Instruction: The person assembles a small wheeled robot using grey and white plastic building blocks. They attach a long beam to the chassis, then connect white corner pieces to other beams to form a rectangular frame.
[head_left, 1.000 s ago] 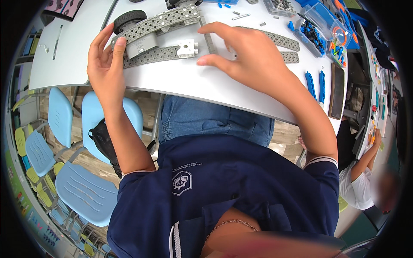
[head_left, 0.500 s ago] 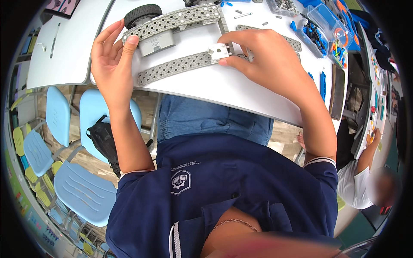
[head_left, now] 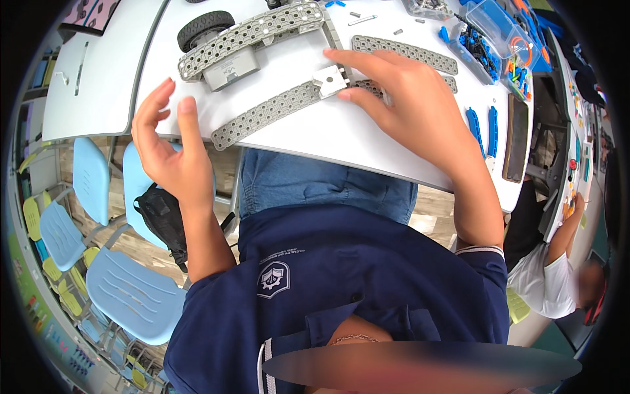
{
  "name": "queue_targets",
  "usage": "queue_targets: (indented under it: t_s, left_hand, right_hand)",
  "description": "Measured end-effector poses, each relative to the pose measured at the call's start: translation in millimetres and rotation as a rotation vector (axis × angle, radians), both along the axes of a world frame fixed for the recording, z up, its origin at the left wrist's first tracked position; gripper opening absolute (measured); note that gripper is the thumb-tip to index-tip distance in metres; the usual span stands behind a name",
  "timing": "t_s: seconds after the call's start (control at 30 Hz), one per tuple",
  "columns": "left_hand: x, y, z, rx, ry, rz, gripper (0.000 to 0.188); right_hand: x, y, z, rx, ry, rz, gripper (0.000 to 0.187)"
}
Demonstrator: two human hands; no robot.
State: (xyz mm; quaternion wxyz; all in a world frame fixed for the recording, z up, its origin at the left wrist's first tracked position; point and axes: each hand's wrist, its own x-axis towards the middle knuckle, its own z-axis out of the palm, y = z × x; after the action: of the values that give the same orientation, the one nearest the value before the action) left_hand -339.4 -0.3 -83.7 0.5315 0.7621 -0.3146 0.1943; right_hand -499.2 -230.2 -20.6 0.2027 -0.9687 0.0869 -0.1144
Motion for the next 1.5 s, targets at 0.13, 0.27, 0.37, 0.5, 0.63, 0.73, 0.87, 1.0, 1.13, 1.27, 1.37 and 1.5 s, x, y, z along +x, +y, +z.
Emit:
queue_targets:
  t_s: [0.13, 0.27, 0.37, 0.5, 0.63, 0.73, 0.87, 1.0, 1.13, 1.27, 1.37, 1.5]
  left_hand:
    - [-17, 16, 7, 0.132, -0.073, -0.039, 0.016]
    - [-38, 17, 22, 0.146, -0.165, -0.295, 0.015]
    - [-59, 3, 30, 0.050, 0.019, -0.651, 0.025]
    - [-80, -9, 41, 0.250, 0.577, -0.952, 0.035]
    - [-85, -17, 41, 0.220, 0.610, -1.059, 0.036]
    - [-90, -17, 37, 0.253, 0.597, -1.033, 0.032]
    - [-92, -17, 29, 0.210, 0.614, -0.948, 0.028]
    - [-94, -17, 27, 0.123, 0.654, -0.832, 0.028]
    - [-96, -20, 28, 0.061, 0.668, -0.733, 0.032]
    - [-90, -20, 29, 0.036, 0.636, -0.648, 0.035]
    - [-83, -21, 28, 0.054, 0.527, -0.565, 0.038]
    - [-76, -21, 27, 0.051, 0.467, -0.510, 0.039]
  right_hand:
    - [-30, 14, 25, 0.087, -0.214, -0.055, 0.044]
    - [-58, 30, 25, 0.484, -0.249, -0.126, 0.050]
    - [-65, 45, 10, 0.652, -0.229, 0.043, 0.046]
    - [-77, 60, 5, 0.734, -0.036, 0.036, 0.048]
    - [-83, 58, 4, 0.402, -0.101, -0.031, 0.053]
    - [-83, 63, -1, 0.406, -0.021, 0.013, 0.053]
    - [-76, 71, -14, 0.487, -0.075, 0.053, 0.051]
    - [-67, 71, -17, 0.561, -0.155, 0.041, 0.051]
    - [-55, 71, -14, 0.498, -0.125, 0.000, 0.063]
    - [-47, 70, -8, 0.745, -0.128, -0.058, 0.067]
    - [-44, 65, -8, 0.933, -0.159, -0.054, 0.067]
    - [-39, 58, -14, 0.894, -0.270, 0.004, 0.043]
